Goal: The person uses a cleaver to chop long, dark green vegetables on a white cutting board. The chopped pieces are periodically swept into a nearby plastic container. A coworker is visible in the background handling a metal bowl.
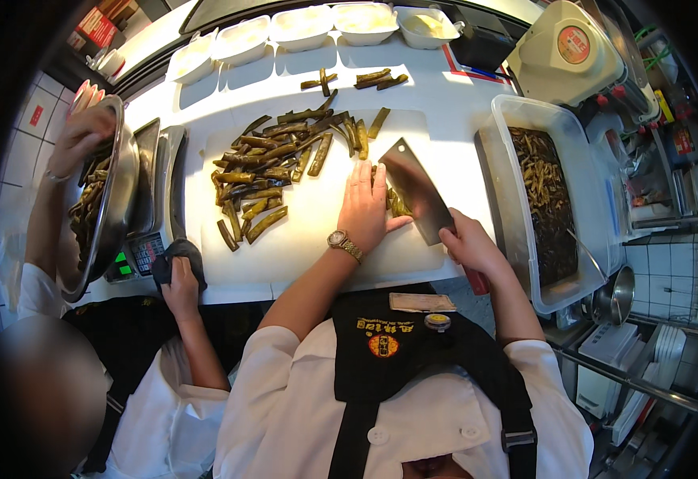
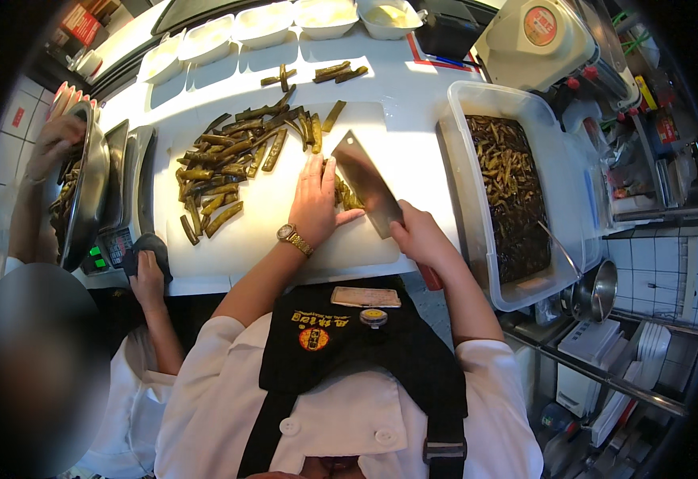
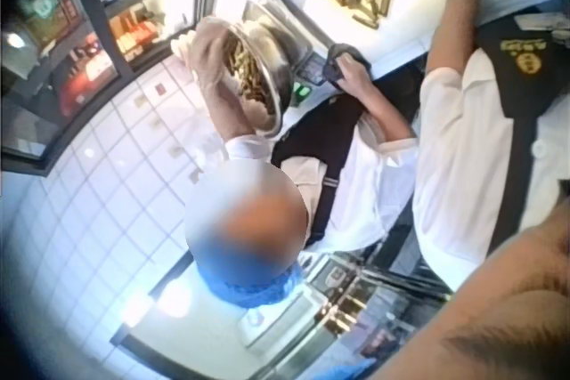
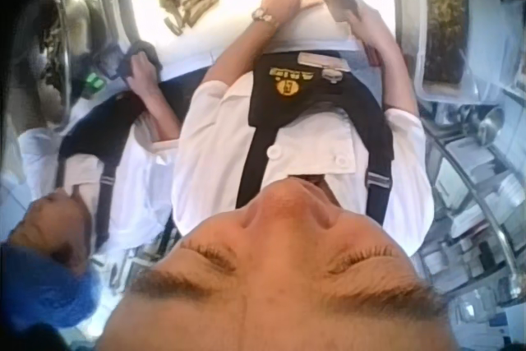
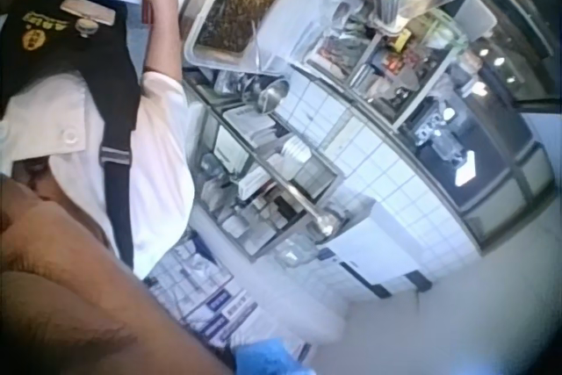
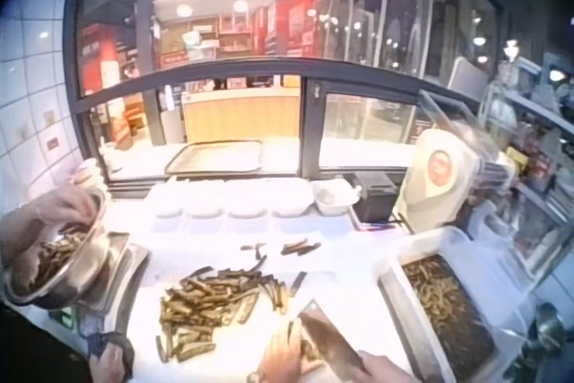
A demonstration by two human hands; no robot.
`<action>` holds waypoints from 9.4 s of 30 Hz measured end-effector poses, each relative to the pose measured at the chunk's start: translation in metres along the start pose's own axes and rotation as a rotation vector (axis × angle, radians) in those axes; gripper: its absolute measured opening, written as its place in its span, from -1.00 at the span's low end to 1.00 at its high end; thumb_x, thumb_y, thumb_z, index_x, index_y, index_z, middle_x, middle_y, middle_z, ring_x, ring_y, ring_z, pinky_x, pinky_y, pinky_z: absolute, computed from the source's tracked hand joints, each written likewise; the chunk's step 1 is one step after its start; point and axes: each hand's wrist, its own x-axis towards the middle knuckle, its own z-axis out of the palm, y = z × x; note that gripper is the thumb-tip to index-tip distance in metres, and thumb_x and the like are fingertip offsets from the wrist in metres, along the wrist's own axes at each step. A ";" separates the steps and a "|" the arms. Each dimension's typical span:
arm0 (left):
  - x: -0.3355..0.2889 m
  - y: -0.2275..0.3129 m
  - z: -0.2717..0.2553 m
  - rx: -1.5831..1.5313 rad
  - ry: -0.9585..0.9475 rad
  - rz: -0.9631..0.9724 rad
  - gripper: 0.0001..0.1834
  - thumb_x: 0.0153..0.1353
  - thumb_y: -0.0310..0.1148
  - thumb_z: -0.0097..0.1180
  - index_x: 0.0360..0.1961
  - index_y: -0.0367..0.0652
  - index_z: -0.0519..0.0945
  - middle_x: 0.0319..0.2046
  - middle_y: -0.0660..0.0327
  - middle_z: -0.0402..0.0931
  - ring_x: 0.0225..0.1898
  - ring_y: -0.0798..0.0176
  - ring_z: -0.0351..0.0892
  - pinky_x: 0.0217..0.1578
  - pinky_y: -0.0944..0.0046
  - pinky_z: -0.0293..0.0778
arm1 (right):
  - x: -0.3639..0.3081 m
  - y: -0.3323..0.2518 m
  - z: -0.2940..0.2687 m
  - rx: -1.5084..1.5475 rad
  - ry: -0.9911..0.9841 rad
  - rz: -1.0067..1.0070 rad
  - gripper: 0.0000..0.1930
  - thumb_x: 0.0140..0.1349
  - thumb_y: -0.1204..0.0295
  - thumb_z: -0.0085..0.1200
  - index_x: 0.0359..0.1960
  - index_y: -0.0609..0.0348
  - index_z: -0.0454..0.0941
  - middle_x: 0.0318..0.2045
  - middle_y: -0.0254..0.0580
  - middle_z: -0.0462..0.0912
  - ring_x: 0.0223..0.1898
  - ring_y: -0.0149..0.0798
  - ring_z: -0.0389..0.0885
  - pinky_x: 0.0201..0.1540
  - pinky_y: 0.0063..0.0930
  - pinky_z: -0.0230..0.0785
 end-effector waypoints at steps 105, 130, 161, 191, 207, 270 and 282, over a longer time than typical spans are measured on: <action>-0.061 -0.007 -0.032 -0.169 0.001 0.153 -0.68 0.08 -0.51 0.09 -0.09 -0.17 0.57 -0.10 0.13 0.52 -0.02 0.04 0.48 0.02 0.08 0.40 | -0.048 -0.001 0.008 -0.332 0.078 -0.315 -0.74 0.24 0.52 -0.07 -0.03 0.21 0.41 -0.24 0.10 0.59 -0.24 0.18 0.59 -0.16 -0.06 0.46; -0.077 0.003 -0.014 -0.022 -0.013 0.145 -0.56 0.08 -0.41 0.08 0.05 -0.15 0.53 0.04 0.20 0.42 0.08 0.13 0.39 0.11 0.11 0.31 | -0.025 -0.020 0.022 -0.407 -0.002 -0.206 -0.86 0.20 0.52 -0.05 -0.21 0.23 0.37 -0.37 0.13 0.59 -0.34 0.23 0.59 -0.28 0.05 0.44; -0.082 0.008 -0.020 -0.091 -0.021 0.018 -0.59 0.08 -0.45 0.11 0.02 -0.25 0.54 0.02 0.04 0.44 0.08 -0.05 0.41 0.10 0.07 0.37 | -0.027 -0.030 0.035 -0.652 -0.046 -0.245 -0.83 0.15 0.58 -0.05 -0.21 0.20 0.32 -0.43 0.11 0.58 -0.41 0.21 0.59 -0.36 0.03 0.44; -0.092 0.000 -0.025 -0.126 0.065 0.002 -0.61 0.07 -0.49 0.10 -0.02 -0.31 0.53 -0.01 0.05 0.48 0.04 -0.03 0.46 0.07 0.10 0.42 | -0.027 -0.047 0.022 -0.635 -0.193 -0.199 -0.89 0.16 0.58 -0.11 -0.26 0.24 0.31 -0.50 0.17 0.58 -0.34 0.29 0.59 -0.29 0.07 0.42; -0.037 -0.063 -0.059 -0.142 0.182 -0.160 -0.74 0.19 -0.50 0.07 -0.08 -0.17 0.59 -0.18 0.12 0.56 -0.15 0.03 0.51 -0.08 0.14 0.44 | -0.032 -0.033 0.021 -0.606 -0.242 -0.173 -0.84 0.26 0.44 -0.03 -0.18 0.20 0.36 -0.45 0.18 0.58 -0.32 0.26 0.57 -0.26 0.03 0.42; -0.090 -0.004 -0.031 0.025 0.079 0.021 -0.59 0.06 -0.44 0.15 0.01 -0.19 0.58 -0.03 0.15 0.47 0.05 0.07 0.41 0.04 0.10 0.35 | -0.002 -0.046 0.033 -0.709 -0.090 -0.301 -0.87 0.17 0.58 -0.09 -0.24 0.21 0.31 -0.40 0.03 0.55 -0.39 0.17 0.61 -0.32 -0.03 0.48; -0.096 -0.008 -0.026 0.027 0.076 0.044 -0.55 0.01 -0.47 0.13 0.02 -0.18 0.59 0.04 0.17 0.43 0.07 0.05 0.38 0.07 0.10 0.37 | -0.010 -0.059 0.016 -0.780 -0.163 -0.350 -0.91 0.21 0.53 -0.08 -0.25 0.19 0.33 -0.43 0.08 0.58 -0.40 0.17 0.60 -0.36 -0.05 0.45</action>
